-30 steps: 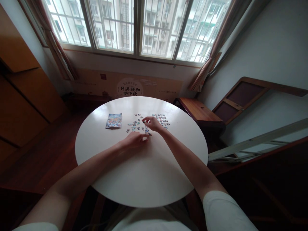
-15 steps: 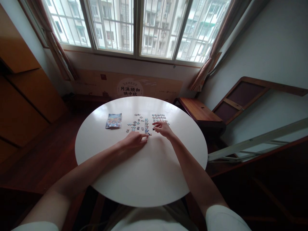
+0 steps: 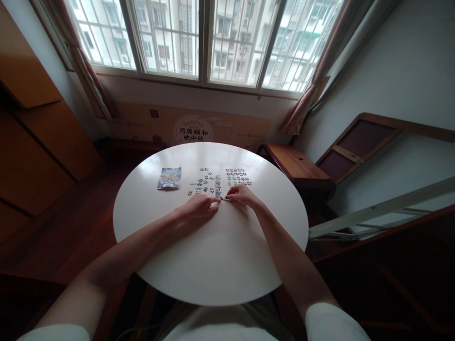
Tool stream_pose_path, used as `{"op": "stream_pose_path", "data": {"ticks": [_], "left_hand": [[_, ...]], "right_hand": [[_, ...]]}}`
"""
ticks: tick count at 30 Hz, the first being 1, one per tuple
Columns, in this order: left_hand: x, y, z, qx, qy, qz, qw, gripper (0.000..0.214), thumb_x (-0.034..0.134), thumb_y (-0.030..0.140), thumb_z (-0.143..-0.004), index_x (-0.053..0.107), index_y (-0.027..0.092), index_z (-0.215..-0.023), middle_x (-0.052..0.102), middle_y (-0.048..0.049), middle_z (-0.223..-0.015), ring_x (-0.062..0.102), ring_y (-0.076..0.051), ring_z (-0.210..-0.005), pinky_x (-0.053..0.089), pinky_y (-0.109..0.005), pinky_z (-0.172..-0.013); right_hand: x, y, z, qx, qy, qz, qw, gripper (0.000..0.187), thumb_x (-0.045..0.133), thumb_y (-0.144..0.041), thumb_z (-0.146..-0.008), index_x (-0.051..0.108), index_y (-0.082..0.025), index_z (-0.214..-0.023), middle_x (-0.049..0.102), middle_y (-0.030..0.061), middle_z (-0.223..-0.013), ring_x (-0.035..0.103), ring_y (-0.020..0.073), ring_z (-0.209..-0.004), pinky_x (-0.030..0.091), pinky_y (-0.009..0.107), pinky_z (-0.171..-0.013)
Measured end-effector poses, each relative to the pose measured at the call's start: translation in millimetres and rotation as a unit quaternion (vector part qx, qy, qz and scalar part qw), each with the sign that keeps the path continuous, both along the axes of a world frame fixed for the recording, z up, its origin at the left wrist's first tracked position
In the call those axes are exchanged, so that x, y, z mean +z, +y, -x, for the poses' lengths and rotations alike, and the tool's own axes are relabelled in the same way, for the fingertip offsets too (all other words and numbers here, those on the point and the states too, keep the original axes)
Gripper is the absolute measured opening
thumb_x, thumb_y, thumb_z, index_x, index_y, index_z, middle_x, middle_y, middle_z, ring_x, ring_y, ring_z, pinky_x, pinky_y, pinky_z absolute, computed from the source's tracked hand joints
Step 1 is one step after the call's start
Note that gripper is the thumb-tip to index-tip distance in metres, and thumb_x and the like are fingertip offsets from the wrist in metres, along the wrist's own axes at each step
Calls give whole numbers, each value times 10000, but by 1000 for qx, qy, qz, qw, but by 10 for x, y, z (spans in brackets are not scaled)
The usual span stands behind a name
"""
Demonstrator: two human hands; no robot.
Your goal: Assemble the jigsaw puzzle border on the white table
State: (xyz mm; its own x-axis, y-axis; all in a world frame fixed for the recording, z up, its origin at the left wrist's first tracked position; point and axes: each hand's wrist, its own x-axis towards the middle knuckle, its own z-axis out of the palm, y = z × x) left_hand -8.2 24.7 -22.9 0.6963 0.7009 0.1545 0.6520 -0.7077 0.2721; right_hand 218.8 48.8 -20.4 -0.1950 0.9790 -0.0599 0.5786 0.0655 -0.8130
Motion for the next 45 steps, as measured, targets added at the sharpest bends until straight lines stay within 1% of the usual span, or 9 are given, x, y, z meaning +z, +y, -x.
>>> {"op": "stream_pose_path", "data": {"ticks": [7, 15, 22, 29, 35, 41, 45], "left_hand": [[-12, 1, -2, -5, 1, -2, 1000, 358, 492, 395, -886, 678, 259, -1161, 632, 2, -596, 540, -127, -531, 324, -218, -567], [29, -18, -6, -6, -15, 8, 1000, 349, 500, 376, -884, 684, 245, -1150, 617, 11, -574, 490, -100, -496, 276, -209, -540], [13, -7, 2, -9, -14, 5, 1000, 358, 486, 382, -889, 679, 250, -1159, 614, 15, -573, 490, -100, -492, 271, -215, -537], [18, -12, -3, -3, -1, 7, 1000, 361, 480, 397, -888, 680, 257, -1153, 629, 7, -596, 524, -116, -520, 299, -215, -548], [36, -15, -2, -2, 3, 10, 1000, 389, 478, 405, -893, 657, 250, -1202, 644, 1, -615, 534, -121, -526, 326, -217, -575], [12, -2, 0, -3, 8, 5, 1000, 383, 478, 409, -892, 663, 257, -1190, 645, -6, -618, 549, -133, -544, 330, -221, -576], [-2, 5, 1, 2, 10, 6, 1000, 380, 483, 402, -887, 664, 254, -1185, 642, -9, -618, 557, -137, -556, 338, -219, -583]], "right_hand": [[-23, -8, 9, 2, -50, -13, 999, 88, 670, -168, -700, 739, -134, -742, 675, 28, -621, 594, 122, -578, 421, 193, -524], [-3, -19, 34, 5, -72, -21, 997, 103, 654, -148, -696, 743, -126, -744, 696, 43, -662, 609, 133, -622, 428, 201, -562], [21, -32, 37, 1, -89, -22, 996, 121, 656, -153, -690, 748, -129, -765, 710, 51, -713, 613, 141, -654, 426, 205, -568], [45, -43, 45, 10, -94, -29, 995, 123, 650, -159, -693, 751, -135, -759, 708, 50, -719, 610, 144, -667, 425, 207, -567], [102, -75, 64, 13, -93, -22, 995, 115, 650, -154, -700, 748, -135, -756, 703, 51, -723, 605, 138, -667, 423, 202, -566], [59, -59, 61, 16, -89, -25, 996, 127, 647, -152, -701, 748, -137, -777, 706, 45, -718, 608, 136, -652, 429, 205, -576], [24, -52, 74, 14, -84, -41, 995, 118, 649, -167, -707, 747, -144, -769, 711, 44, -734, 623, 147, -699, 439, 210, -612]]}}
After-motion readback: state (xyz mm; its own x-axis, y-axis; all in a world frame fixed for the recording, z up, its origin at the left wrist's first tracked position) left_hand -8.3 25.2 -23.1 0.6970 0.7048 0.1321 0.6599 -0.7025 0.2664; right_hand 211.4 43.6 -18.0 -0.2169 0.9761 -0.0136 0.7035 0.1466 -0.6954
